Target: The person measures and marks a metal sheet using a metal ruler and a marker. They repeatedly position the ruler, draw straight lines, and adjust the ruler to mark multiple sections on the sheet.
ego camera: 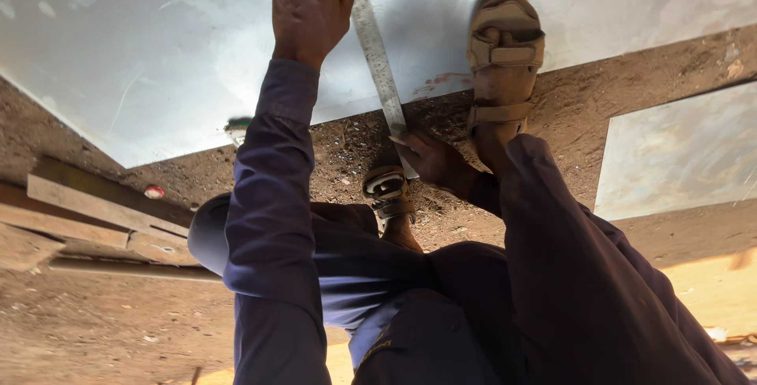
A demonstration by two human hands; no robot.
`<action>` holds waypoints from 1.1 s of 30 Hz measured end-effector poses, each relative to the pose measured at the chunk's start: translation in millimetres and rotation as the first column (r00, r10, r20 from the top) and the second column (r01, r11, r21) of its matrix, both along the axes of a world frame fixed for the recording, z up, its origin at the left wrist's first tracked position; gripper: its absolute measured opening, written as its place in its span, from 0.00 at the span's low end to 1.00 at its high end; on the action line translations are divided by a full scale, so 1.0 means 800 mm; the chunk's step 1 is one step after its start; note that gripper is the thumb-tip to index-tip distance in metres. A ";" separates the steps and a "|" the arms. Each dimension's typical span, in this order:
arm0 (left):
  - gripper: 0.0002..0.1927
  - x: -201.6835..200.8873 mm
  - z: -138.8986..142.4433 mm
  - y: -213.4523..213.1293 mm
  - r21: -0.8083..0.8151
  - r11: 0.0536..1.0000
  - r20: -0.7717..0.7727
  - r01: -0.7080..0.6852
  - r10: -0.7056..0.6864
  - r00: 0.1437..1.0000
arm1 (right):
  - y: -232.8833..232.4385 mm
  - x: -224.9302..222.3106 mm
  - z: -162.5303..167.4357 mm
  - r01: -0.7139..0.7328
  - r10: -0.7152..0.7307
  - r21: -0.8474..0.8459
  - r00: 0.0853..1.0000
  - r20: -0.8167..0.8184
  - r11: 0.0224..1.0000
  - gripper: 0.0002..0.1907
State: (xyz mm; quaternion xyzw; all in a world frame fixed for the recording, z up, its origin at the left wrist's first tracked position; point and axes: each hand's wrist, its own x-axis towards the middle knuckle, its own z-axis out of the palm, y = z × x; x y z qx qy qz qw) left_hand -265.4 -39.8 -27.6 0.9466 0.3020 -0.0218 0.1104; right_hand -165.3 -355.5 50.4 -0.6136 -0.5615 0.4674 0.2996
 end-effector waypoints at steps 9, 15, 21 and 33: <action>0.47 -0.067 0.068 0.052 -0.244 0.968 -0.224 0.055 -0.112 0.968 | -0.098 0.076 -0.024 -0.266 0.289 -0.116 0.908 0.304 0.957 0.17; 0.56 -0.104 0.099 0.070 -0.150 0.988 -0.420 0.034 -0.095 0.903 | -0.161 0.172 0.013 -0.234 0.479 -0.562 0.810 0.338 0.793 0.14; 0.70 -0.092 0.094 0.045 -0.056 0.997 -0.523 0.050 -0.072 0.849 | -0.086 0.248 0.096 -0.095 0.521 -0.668 0.709 0.476 0.738 0.11; 0.73 -0.072 0.107 0.021 0.023 0.999 -0.497 -0.034 0.041 0.867 | 0.009 0.175 0.191 0.023 -0.032 -0.376 0.999 -0.019 0.926 0.08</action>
